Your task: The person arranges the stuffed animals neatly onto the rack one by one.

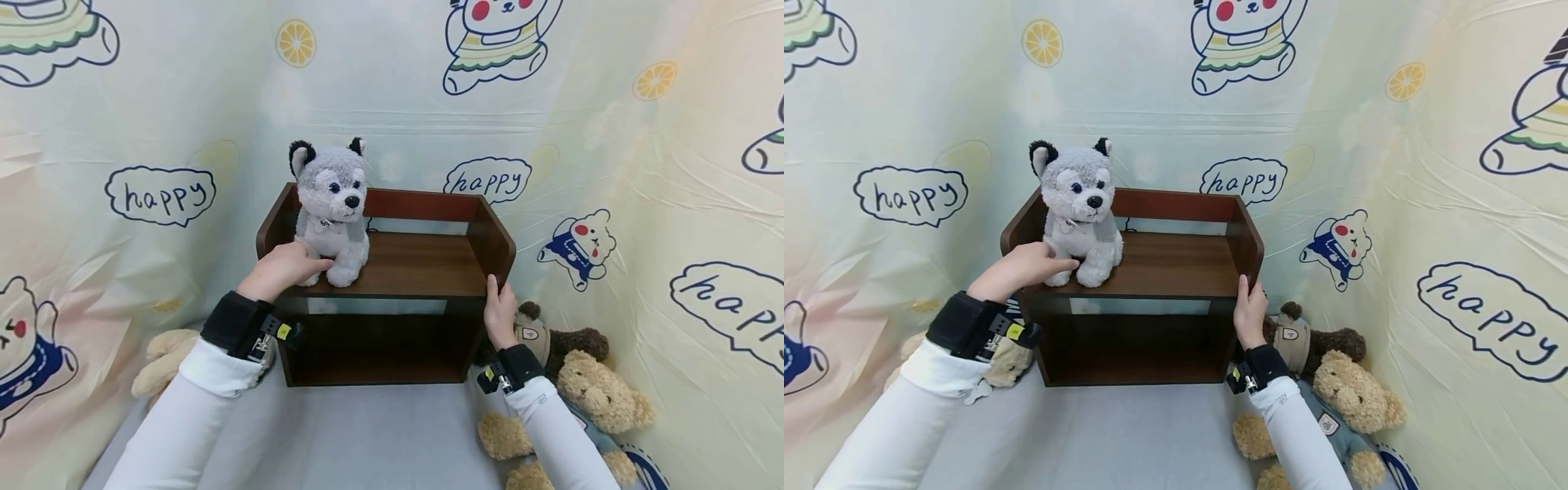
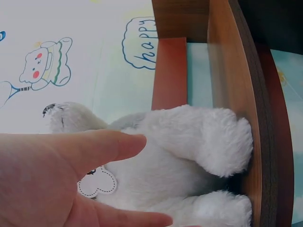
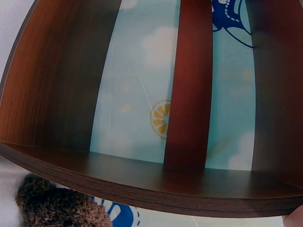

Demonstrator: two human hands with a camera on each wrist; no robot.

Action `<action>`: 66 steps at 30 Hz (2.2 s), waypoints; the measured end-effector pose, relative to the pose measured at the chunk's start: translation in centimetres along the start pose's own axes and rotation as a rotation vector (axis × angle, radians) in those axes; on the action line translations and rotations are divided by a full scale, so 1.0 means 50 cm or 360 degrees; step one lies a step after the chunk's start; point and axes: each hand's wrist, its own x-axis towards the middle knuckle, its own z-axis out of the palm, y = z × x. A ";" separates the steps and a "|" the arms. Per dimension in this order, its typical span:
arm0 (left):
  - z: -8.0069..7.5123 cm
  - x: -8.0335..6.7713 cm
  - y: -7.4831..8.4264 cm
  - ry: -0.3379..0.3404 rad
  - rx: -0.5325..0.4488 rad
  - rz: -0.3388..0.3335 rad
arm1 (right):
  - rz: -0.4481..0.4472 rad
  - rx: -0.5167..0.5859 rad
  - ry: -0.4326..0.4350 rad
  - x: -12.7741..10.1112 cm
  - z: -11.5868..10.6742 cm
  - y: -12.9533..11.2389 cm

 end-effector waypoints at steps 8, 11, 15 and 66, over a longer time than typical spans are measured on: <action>0.000 -0.004 -0.002 -0.0112 -0.0008 0.0078 | 0.0002 0.0021 -0.0022 0.000 -0.001 -0.001; 0.003 -0.005 -0.005 -0.0137 0.0014 0.0132 | 0.0002 0.0027 -0.0028 0.000 -0.001 0.000; 0.010 -0.011 -0.011 -0.0159 0.0053 0.0193 | -0.0007 0.0031 -0.0023 0.001 -0.001 0.001; 0.146 -0.045 -0.237 -0.0125 0.0267 0.0603 | -0.0038 0.0008 0.0005 0.005 0.001 0.004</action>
